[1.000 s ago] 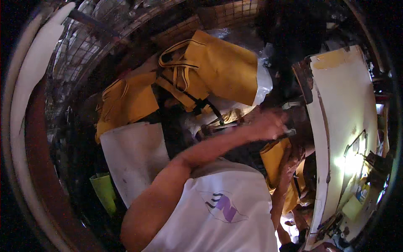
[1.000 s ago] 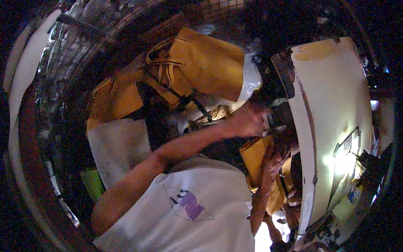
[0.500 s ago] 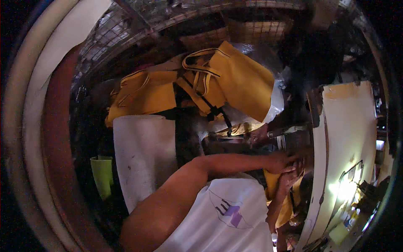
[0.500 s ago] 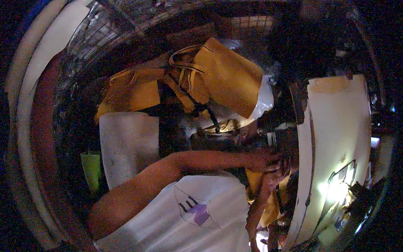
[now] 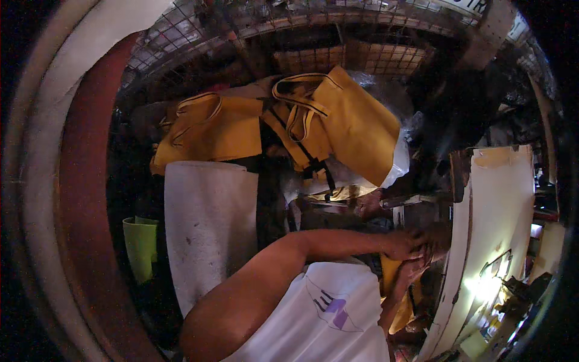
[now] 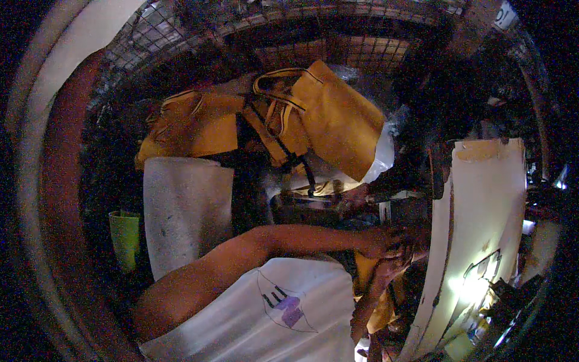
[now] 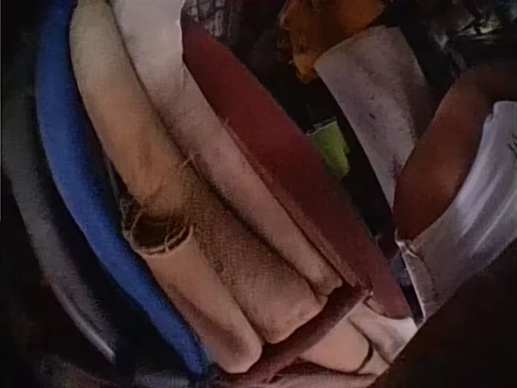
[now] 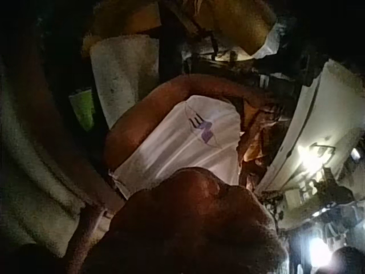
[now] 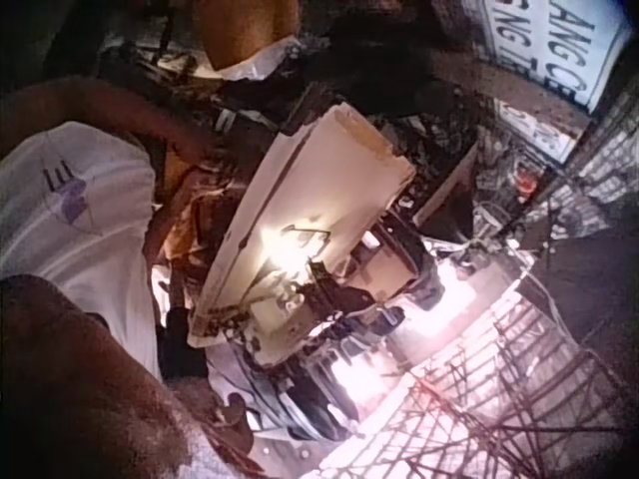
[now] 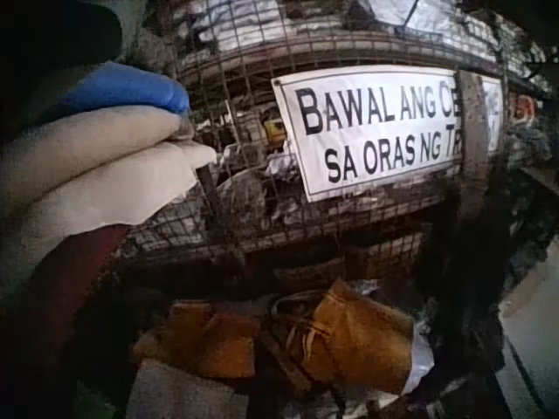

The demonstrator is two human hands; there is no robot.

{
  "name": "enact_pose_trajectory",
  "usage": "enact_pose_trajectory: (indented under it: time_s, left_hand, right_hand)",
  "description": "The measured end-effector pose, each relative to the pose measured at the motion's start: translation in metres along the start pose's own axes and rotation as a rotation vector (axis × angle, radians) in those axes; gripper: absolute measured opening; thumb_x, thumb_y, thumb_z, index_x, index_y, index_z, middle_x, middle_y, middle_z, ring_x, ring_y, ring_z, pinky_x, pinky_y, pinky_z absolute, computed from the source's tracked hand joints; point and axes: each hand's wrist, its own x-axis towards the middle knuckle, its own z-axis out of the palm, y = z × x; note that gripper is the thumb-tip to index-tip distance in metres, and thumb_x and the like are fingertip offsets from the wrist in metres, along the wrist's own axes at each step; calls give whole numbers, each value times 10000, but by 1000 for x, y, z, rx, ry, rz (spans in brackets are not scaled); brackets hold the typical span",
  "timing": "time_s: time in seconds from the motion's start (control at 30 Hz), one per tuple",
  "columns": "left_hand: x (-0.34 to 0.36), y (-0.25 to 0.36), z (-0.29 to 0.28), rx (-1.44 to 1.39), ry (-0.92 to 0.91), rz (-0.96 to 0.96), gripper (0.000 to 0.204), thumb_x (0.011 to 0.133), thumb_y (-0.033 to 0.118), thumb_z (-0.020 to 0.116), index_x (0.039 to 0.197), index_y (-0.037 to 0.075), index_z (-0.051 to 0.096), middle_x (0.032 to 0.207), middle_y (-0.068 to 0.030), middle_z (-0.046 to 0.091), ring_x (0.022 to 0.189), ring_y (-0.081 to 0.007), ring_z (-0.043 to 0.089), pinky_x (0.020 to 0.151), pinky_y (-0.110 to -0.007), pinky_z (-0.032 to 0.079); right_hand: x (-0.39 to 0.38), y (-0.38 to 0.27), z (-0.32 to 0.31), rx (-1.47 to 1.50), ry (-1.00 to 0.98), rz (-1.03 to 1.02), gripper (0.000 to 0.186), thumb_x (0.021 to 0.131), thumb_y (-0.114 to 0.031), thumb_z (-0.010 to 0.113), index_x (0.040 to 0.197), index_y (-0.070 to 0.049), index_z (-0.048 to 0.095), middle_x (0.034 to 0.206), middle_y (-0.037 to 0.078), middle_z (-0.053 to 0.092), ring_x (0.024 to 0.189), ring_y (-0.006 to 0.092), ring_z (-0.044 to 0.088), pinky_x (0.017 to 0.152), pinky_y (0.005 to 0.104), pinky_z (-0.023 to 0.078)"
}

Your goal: Sewing a yellow fabric bag with a zipper and straps using an industrial sewing machine.

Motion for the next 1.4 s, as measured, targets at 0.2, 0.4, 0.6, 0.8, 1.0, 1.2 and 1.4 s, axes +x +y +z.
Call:
enact_pose_trajectory:
  time_s: [0.2,0.4,0.6,0.8,1.0,1.2,1.4]
  left_hand:
    - [14,-28,26,190,102,169,703,988,554,404,1505,84,324,1518,-281,331,1380,-472,342,1142,-520,321]
    - [12,-21,22,53,136,81,714,964,554,460,1499,95,340,1507,-274,355,1355,-468,386,1134,-507,341]
    - [-30,-45,-123,218,-130,-144,568,975,424,519,1447,115,451,1333,-234,565,1273,-415,490,1008,-509,405]
    - [-246,-168,-347,421,369,-628,389,866,190,616,1242,93,614,861,-121,698,847,-329,653,829,-442,518]
    - [-504,-240,-407,166,887,-1014,359,880,194,616,1225,93,622,906,-112,695,872,-301,654,832,-424,519]
    - [-686,-281,-363,-100,1268,-1113,331,894,198,617,1207,92,631,951,-102,691,896,-274,655,835,-406,520]
    - [-758,-279,-329,-363,1581,-989,303,908,201,617,1190,91,639,996,-93,687,921,-247,656,838,-388,522]
  right_hand:
    - [-3,4,4,-13,-10,-3,394,1007,-299,462,1169,24,618,1253,234,599,1168,410,559,996,527,463]
    - [-2,3,2,146,3,66,418,1003,-308,444,1166,33,623,1261,247,586,1171,422,552,985,541,464]
    - [8,-7,-10,-191,-187,-118,362,997,-257,473,1209,-7,625,1278,210,592,1201,404,536,1018,543,431]
    - [32,-36,-17,-34,-107,-57,291,982,-193,535,1168,-7,659,1255,199,624,1203,396,539,1043,524,416]
    - [48,-54,-23,-54,-291,107,341,1006,-208,506,1191,35,658,1278,208,623,1283,389,486,1120,504,326]
    - [56,-55,-15,-15,-233,-11,292,995,-189,543,1142,22,681,1243,186,644,1221,387,533,1095,503,367]
    - [56,-63,-20,-5,-250,92,291,997,-224,558,1097,3,709,1222,171,660,1199,389,560,1108,508,363]
